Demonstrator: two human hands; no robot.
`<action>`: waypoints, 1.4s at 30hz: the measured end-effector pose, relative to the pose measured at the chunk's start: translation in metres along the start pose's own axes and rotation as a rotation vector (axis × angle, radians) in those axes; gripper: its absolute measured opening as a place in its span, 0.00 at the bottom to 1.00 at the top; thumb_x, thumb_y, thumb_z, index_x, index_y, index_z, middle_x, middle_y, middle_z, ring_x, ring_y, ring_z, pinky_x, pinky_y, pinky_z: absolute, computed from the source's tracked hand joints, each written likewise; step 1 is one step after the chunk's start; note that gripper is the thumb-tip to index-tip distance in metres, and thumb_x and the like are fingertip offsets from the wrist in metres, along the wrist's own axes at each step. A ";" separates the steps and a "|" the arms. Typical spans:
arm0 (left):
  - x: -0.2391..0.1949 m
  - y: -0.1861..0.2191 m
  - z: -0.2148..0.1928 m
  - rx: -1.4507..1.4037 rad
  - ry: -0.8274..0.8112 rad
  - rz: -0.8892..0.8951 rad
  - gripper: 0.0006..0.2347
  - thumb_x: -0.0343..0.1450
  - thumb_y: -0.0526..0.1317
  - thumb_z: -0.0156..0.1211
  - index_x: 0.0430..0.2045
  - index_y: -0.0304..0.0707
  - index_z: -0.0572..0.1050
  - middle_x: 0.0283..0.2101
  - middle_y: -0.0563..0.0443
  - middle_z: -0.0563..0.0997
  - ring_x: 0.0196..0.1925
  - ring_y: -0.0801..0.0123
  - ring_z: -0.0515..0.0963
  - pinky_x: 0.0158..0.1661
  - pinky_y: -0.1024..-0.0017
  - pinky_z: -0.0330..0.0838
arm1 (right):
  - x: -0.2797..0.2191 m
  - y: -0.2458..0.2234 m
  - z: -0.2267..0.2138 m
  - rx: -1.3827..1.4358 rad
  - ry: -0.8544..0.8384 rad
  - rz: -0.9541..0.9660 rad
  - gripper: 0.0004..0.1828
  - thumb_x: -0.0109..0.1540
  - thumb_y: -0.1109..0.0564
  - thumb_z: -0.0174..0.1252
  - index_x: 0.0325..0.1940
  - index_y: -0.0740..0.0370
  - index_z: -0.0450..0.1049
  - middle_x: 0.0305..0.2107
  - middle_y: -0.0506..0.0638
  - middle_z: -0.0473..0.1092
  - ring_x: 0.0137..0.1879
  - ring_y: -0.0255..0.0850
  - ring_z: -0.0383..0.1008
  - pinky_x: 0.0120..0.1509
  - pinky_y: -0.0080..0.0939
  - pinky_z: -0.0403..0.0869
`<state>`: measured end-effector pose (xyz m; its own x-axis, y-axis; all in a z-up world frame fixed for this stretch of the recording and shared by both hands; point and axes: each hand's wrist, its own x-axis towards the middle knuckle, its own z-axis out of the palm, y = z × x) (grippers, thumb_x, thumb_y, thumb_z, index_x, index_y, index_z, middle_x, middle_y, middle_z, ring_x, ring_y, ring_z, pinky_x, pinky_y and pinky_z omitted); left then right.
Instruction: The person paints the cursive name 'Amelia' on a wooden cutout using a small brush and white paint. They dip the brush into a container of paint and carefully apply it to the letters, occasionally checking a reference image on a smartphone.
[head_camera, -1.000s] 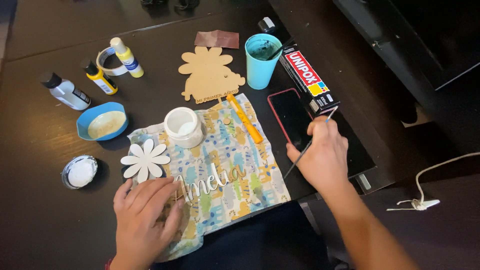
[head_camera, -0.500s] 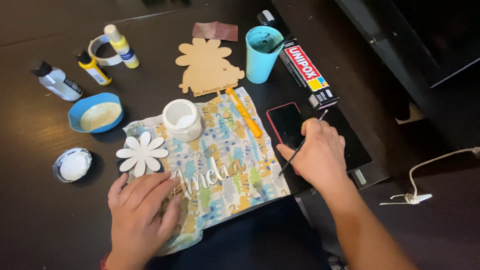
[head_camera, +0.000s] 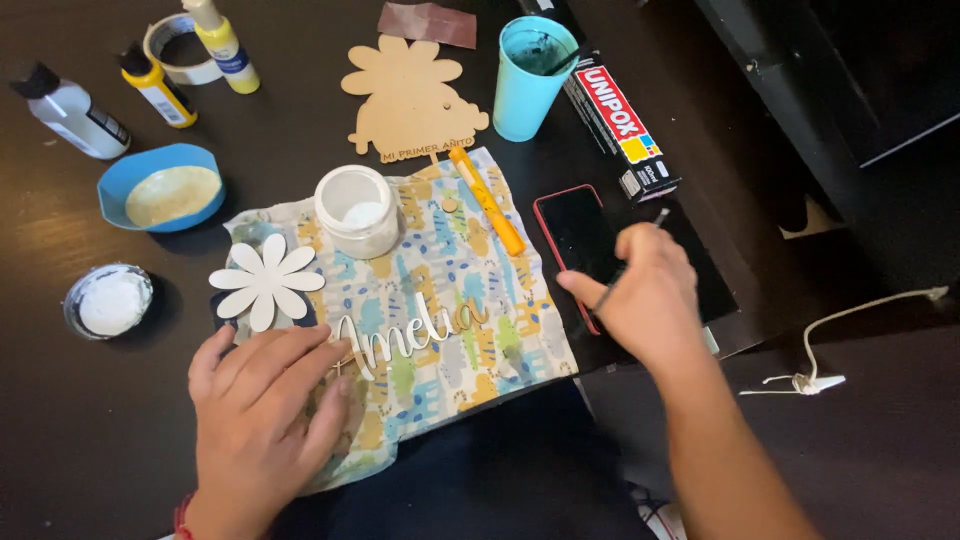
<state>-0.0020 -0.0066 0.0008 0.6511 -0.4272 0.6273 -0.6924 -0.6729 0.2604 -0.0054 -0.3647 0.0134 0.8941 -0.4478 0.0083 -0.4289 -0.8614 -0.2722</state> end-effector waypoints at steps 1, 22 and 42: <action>0.001 -0.001 -0.001 -0.002 0.003 -0.008 0.07 0.68 0.37 0.64 0.38 0.47 0.80 0.46 0.55 0.80 0.45 0.64 0.80 0.64 0.59 0.52 | 0.002 0.012 0.000 -0.007 -0.003 -0.005 0.34 0.51 0.33 0.71 0.43 0.59 0.67 0.41 0.53 0.69 0.49 0.51 0.69 0.52 0.50 0.67; -0.012 -0.010 0.009 -0.007 -0.090 -0.115 0.03 0.68 0.38 0.66 0.32 0.43 0.82 0.46 0.49 0.82 0.47 0.61 0.79 0.67 0.58 0.55 | 0.007 0.028 -0.044 0.115 -0.370 0.166 0.23 0.54 0.48 0.72 0.36 0.54 0.62 0.35 0.43 0.67 0.42 0.39 0.66 0.44 0.42 0.64; -0.014 -0.016 0.003 -0.009 -0.127 -0.130 0.03 0.67 0.35 0.66 0.31 0.38 0.82 0.45 0.41 0.83 0.47 0.59 0.80 0.66 0.52 0.63 | -0.031 0.069 0.001 0.093 -0.042 -0.125 0.42 0.34 0.43 0.83 0.36 0.59 0.62 0.46 0.50 0.69 0.51 0.46 0.68 0.53 0.45 0.67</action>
<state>0.0005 0.0084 -0.0146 0.7688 -0.4105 0.4903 -0.6023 -0.7223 0.3398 -0.0626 -0.4098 -0.0067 0.9453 -0.3261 0.0077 -0.3017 -0.8831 -0.3593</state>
